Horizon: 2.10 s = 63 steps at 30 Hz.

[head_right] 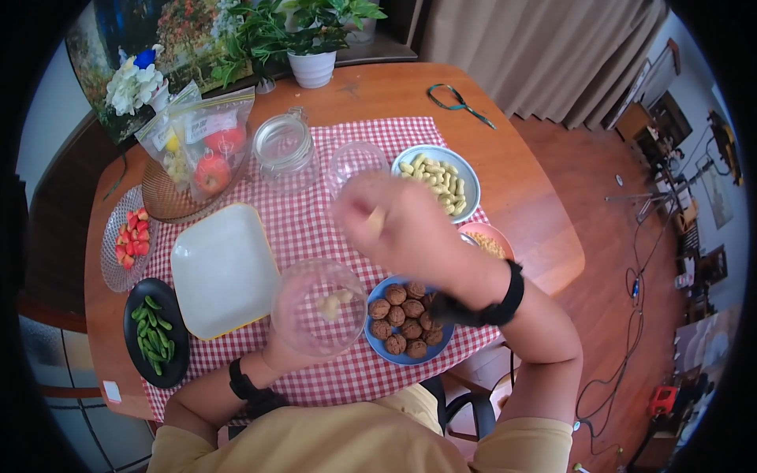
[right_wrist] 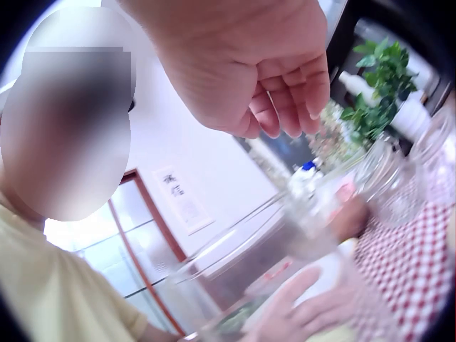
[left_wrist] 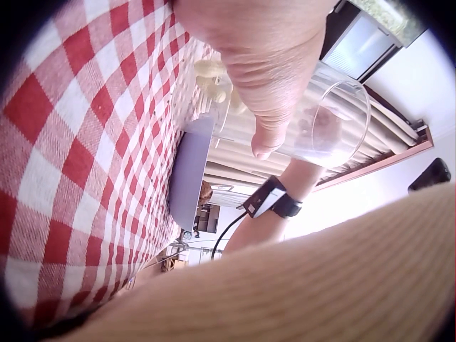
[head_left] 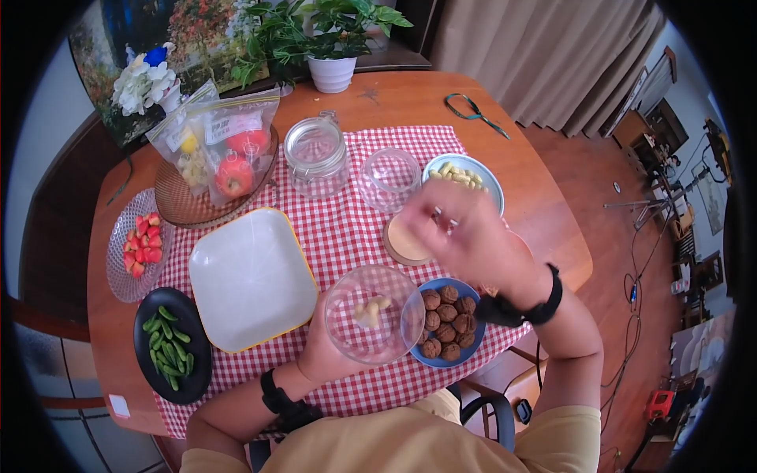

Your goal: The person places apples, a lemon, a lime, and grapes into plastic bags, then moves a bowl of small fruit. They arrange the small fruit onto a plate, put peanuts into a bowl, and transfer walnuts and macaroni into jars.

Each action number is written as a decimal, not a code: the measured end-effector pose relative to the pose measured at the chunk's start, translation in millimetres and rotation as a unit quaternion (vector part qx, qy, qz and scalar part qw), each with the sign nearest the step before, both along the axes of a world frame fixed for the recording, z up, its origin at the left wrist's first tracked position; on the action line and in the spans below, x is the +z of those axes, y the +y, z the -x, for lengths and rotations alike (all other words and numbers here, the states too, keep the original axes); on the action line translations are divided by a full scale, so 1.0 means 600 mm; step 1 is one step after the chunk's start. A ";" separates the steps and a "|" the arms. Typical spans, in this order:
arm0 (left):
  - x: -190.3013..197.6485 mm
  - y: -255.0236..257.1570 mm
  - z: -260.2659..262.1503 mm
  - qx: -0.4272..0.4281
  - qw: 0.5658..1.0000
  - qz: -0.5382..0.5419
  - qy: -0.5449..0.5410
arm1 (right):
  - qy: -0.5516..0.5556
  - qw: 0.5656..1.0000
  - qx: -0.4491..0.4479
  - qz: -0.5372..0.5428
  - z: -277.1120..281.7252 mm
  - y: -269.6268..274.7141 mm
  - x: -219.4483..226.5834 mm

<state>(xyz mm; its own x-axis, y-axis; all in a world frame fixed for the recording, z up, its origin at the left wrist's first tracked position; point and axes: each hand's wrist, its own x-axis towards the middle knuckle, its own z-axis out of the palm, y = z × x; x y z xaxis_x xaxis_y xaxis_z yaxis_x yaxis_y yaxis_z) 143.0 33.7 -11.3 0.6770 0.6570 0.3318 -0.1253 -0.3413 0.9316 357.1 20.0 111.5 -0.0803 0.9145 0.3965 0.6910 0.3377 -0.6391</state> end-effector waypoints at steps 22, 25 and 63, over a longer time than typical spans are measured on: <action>-0.025 -0.004 0.020 0.010 0.996 -0.077 0.041 | -0.227 0.922 -0.295 0.108 -0.201 0.063 -0.218; -0.030 -0.006 0.020 0.017 0.996 -0.077 0.036 | -0.235 0.917 -0.307 0.102 -0.203 0.068 -0.224; 0.013 -0.001 0.008 -0.029 0.996 0.012 0.079 | -0.155 0.966 0.190 0.085 0.092 -0.040 -0.034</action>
<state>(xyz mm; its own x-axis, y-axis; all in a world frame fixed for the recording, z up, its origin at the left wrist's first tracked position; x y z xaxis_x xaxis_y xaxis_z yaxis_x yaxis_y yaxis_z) 138.3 33.0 -3.5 0.7559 0.6223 0.2034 0.0045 -0.3156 0.9489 302.1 -3.9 91.1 -0.5132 0.8456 0.1467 0.7052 0.5129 -0.4896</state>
